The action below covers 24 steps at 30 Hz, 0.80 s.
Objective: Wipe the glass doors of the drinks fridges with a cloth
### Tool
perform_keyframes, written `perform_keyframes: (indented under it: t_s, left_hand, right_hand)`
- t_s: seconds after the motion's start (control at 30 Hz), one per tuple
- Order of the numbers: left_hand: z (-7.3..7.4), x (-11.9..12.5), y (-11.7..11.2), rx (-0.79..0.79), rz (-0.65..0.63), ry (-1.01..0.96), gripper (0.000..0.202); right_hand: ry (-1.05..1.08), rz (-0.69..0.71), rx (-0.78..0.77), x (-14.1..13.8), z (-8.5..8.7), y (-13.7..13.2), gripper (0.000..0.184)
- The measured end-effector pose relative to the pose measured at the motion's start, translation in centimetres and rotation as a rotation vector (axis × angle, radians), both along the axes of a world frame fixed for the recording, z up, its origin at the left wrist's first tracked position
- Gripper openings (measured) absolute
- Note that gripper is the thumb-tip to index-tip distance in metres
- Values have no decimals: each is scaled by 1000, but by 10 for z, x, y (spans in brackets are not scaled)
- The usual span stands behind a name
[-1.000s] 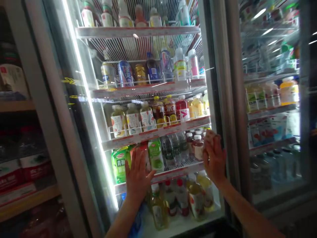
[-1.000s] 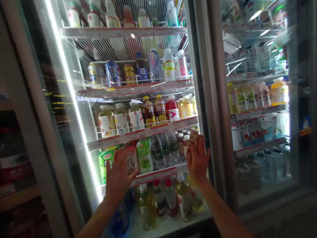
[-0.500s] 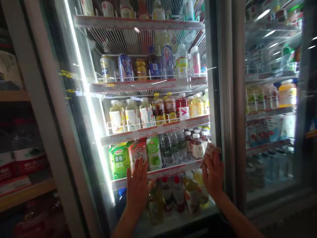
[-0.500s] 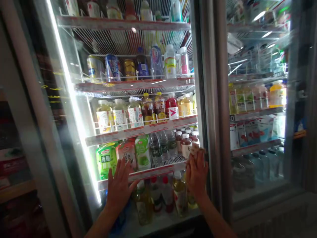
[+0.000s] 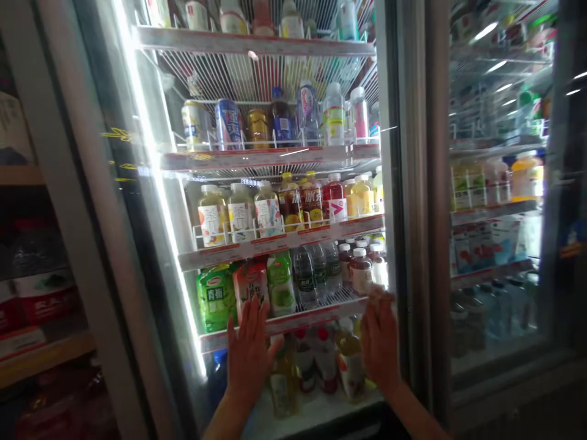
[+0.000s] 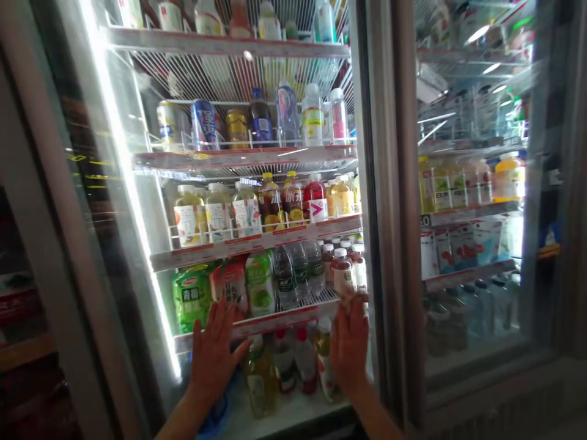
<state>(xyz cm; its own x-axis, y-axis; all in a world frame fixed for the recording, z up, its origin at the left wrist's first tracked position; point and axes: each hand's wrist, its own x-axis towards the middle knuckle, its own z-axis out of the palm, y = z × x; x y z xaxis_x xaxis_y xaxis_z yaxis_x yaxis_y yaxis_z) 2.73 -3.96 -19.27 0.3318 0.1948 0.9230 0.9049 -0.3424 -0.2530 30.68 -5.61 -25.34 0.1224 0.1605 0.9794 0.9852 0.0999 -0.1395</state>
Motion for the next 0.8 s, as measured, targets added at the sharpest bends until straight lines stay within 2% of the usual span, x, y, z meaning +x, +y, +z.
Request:
perform_keyframes:
  t_s: [0.07,0.13,0.2,0.3,0.37,0.43,0.5,0.57,0.6,0.67,0.73,0.8]
  left_hand:
    - [-2,-3,0,4,-3,11,67]
    - [-5,-11,0,13,5,36,67]
    - [-9,-20,-1,17,24,41,67]
    - [-16,-32,-3,4,60,6,69]
    - [-20,-37,-5,-10,86,-14,70]
    - [-23,-42,-5,-15,103,-14,70]
    - [-24,-48,-6,-10,116,-1,69]
    - [-24,-58,-6,-5,131,4,70]
    - [-24,-65,-6,-7,141,0,70]
    - [-24,-79,-7,-25,168,-24,71]
    - [-25,-91,-9,-43,198,-50,73]
    - [-25,-98,-10,-50,222,-65,74]
  right_hand:
    - [-113,103,-38,-42,-1,0,68]
    - [-230,207,-68,-67,4,-1,67]
    - [-257,240,-69,-66,13,-1,66]
    - [-110,149,-10,-47,25,1,65]
    - [-19,123,8,-55,26,1,66]
    - [-67,193,-40,-86,22,0,67]
    - [-209,298,-96,-125,16,-2,69]
    - [-332,369,-119,-148,14,-3,69]
    - [-358,379,-110,-149,15,-3,69]
    - [-351,350,-92,-133,22,-2,69]
    - [-261,274,-57,-110,30,1,69]
    - [-145,216,-34,-104,34,2,69]
